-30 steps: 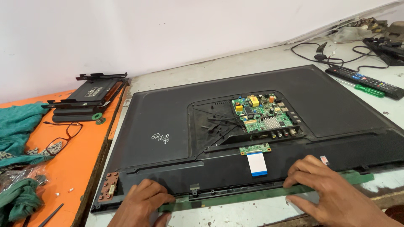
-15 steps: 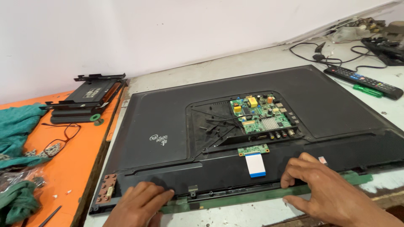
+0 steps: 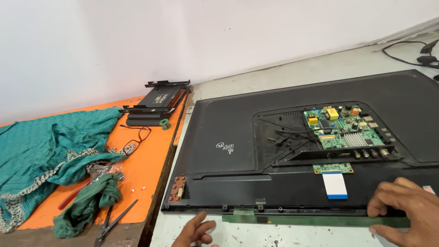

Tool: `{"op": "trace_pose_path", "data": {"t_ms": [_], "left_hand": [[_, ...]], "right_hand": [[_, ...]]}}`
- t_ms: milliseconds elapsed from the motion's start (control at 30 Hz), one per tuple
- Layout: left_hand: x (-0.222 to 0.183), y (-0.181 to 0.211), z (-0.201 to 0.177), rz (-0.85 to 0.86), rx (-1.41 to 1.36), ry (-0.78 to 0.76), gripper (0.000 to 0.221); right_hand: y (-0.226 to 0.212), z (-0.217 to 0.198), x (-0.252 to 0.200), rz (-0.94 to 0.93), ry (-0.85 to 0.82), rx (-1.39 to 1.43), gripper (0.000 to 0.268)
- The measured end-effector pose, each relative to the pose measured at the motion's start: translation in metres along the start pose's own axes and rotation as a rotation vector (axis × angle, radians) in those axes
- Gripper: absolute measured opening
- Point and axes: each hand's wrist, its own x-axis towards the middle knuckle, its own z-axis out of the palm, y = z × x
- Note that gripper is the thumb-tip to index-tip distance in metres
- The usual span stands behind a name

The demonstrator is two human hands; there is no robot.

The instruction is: The person works on the back of a television, handling a ribbon cable and connecting it to a green circuit board by hand.

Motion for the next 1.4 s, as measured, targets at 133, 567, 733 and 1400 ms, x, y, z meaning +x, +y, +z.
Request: {"op": "trace_pose_path", "data": {"t_ms": [133,567,733,1400], "left_hand": [[-0.023,0.034,0.042,-0.016,0.310,0.050,0.066],[0.060,-0.012,-0.023,-0.058,-0.238,-0.257,0.067],[0.112,-0.028,-0.028,-0.095,-0.312,-0.199,0.062],[0.077,0.038,0.020,0.512,0.641,-0.165,0.039]], "right_hand": [[-0.009,-0.009,-0.004,0.054,-0.049,-0.049,0.028],[-0.046,-0.051,-0.050,0.078,-0.132,0.071,0.026],[-0.045,-0.050,-0.063,0.034,-0.038,0.184,0.028],[-0.018,0.006,-0.050,-0.430,0.711,0.217,0.014]]}}
